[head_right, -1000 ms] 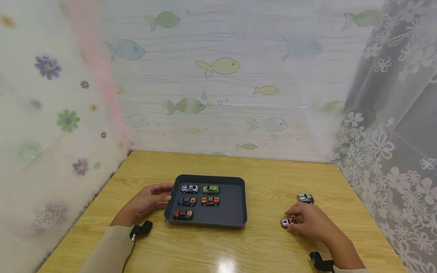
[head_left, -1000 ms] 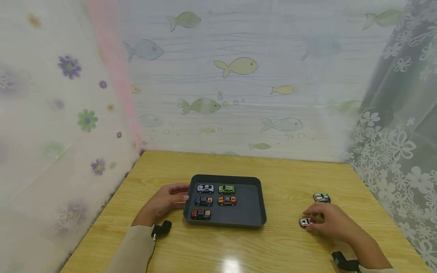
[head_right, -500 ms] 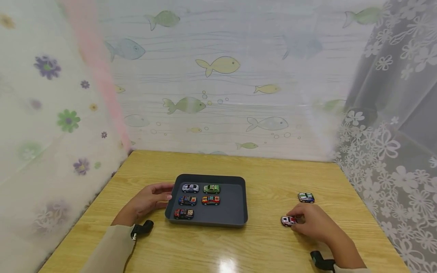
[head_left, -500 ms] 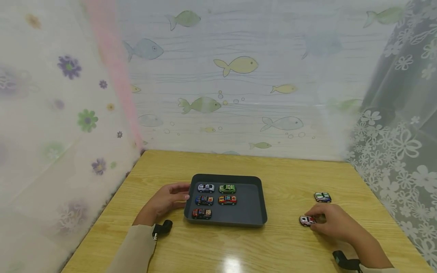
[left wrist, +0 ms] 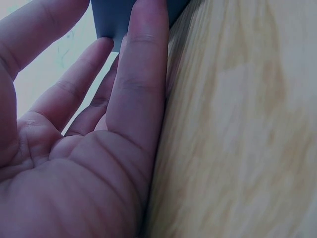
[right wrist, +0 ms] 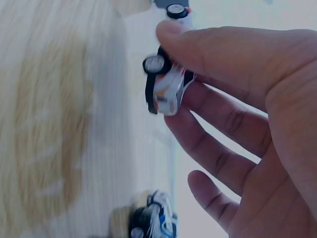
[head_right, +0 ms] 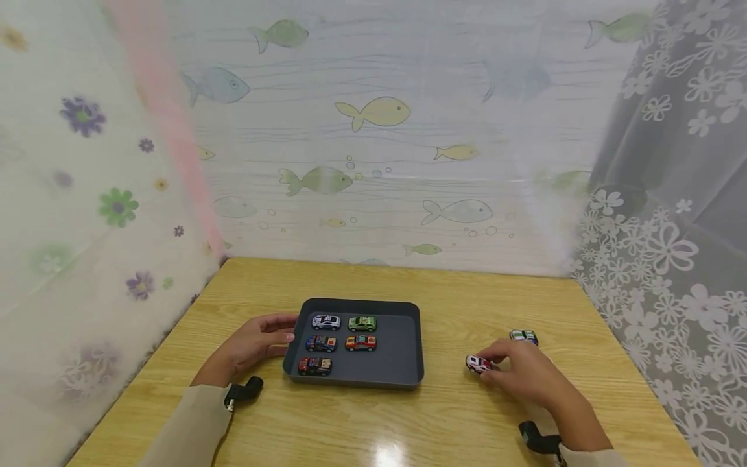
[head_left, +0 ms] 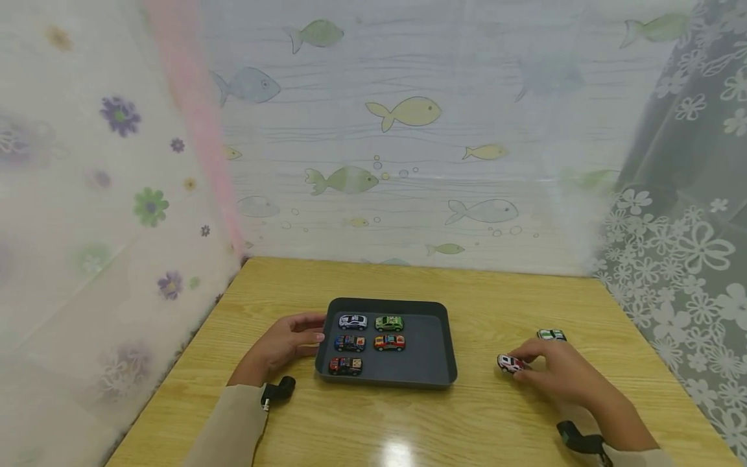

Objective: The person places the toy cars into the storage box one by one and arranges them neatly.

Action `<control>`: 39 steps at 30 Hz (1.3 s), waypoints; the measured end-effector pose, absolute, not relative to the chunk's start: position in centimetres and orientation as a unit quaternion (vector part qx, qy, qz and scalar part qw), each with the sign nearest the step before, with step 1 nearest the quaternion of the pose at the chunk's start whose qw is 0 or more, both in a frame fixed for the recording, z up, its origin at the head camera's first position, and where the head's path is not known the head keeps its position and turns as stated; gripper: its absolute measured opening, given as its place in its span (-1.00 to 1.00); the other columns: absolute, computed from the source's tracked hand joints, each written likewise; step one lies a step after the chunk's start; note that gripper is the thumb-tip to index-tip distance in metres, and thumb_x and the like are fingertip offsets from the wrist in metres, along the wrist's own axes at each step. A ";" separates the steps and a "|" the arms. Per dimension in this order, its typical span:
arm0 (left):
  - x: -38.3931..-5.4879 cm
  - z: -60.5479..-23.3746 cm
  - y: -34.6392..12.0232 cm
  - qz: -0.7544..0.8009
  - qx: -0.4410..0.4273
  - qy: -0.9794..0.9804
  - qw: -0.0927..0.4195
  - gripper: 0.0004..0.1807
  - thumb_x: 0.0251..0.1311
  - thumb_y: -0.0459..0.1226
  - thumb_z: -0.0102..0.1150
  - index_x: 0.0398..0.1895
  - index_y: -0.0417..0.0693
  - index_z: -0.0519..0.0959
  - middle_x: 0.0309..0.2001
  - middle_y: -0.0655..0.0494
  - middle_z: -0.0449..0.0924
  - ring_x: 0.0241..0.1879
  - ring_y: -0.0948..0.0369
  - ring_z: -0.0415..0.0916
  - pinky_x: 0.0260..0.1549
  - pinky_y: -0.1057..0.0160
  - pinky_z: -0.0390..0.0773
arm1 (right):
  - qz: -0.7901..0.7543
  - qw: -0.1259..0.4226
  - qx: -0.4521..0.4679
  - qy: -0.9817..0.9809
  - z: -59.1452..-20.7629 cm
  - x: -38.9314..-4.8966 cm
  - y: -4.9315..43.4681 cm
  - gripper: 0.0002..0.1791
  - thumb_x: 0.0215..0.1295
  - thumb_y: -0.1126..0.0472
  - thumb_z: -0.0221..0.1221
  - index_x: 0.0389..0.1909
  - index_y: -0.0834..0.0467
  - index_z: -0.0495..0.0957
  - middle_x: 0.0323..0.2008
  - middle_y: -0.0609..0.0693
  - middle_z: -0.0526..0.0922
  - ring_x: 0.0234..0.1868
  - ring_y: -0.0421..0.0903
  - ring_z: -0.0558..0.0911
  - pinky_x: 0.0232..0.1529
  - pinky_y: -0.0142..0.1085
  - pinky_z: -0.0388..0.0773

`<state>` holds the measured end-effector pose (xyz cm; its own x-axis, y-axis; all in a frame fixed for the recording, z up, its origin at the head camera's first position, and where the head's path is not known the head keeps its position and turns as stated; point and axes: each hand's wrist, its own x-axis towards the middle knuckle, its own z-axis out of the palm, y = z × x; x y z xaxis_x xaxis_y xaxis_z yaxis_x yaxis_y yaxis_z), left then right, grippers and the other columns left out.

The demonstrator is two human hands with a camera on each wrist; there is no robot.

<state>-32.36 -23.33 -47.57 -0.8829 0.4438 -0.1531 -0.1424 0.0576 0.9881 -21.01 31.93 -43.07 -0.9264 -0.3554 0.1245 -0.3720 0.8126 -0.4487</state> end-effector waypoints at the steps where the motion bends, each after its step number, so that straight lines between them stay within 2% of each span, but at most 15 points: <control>1: -32.4 -47.6 -23.3 0.677 0.108 0.695 0.216 -0.34 0.38 -0.33 0.32 0.50 -0.24 0.35 0.45 -0.25 0.39 0.23 0.05 0.59 0.15 0.03 0.70 | 0.242 0.018 0.188 -0.952 -43.0 -21.1 31.7 -0.66 0.23 -0.07 0.46 0.02 -0.14 0.75 -0.12 -0.32 0.73 -0.12 -0.30 0.67 -0.13 -0.25 0.69; 9: -32.4 -47.7 -23.3 0.675 0.111 0.696 0.218 -0.35 0.39 -0.34 0.29 0.50 -0.23 0.35 0.47 -0.24 0.36 0.26 0.04 0.58 0.17 0.04 0.68 | 0.258 0.015 0.168 -0.951 -42.4 -21.6 30.1 -0.66 0.24 -0.14 0.42 0.01 -0.17 0.74 -0.10 -0.29 0.75 -0.07 -0.18 0.70 -0.03 -0.04 0.70; 21: -32.5 -47.8 -23.3 0.673 0.113 0.698 0.216 -0.35 0.39 -0.33 0.30 0.50 -0.23 0.35 0.46 -0.24 0.36 0.24 0.04 0.59 0.16 0.04 0.69 | 0.271 0.060 0.216 -0.936 -42.0 -22.5 27.8 -0.69 0.25 -0.06 0.44 0.00 -0.16 0.75 -0.19 -0.37 0.73 -0.16 -0.33 0.70 -0.07 0.00 0.73; 32: -32.5 -47.8 -23.4 0.677 0.109 0.695 0.218 -0.34 0.38 -0.33 0.31 0.50 -0.22 0.35 0.46 -0.24 0.37 0.24 0.05 0.59 0.15 0.04 0.70 | 0.288 0.066 0.244 -0.924 -41.3 -23.6 25.6 -0.67 0.26 -0.08 0.43 0.01 -0.14 0.75 -0.14 -0.29 0.76 -0.17 -0.30 0.73 -0.08 0.03 0.72; 39: -32.1 -47.3 -23.3 0.670 0.108 0.701 0.219 -0.36 0.40 -0.34 0.29 0.50 -0.22 0.35 0.46 -0.24 0.37 0.22 0.03 0.60 0.15 0.04 0.69 | 0.299 0.071 0.252 -0.918 -40.9 -24.1 24.3 -0.68 0.22 -0.03 0.47 0.01 -0.19 0.74 -0.15 -0.37 0.74 -0.17 -0.36 0.71 -0.04 0.03 0.73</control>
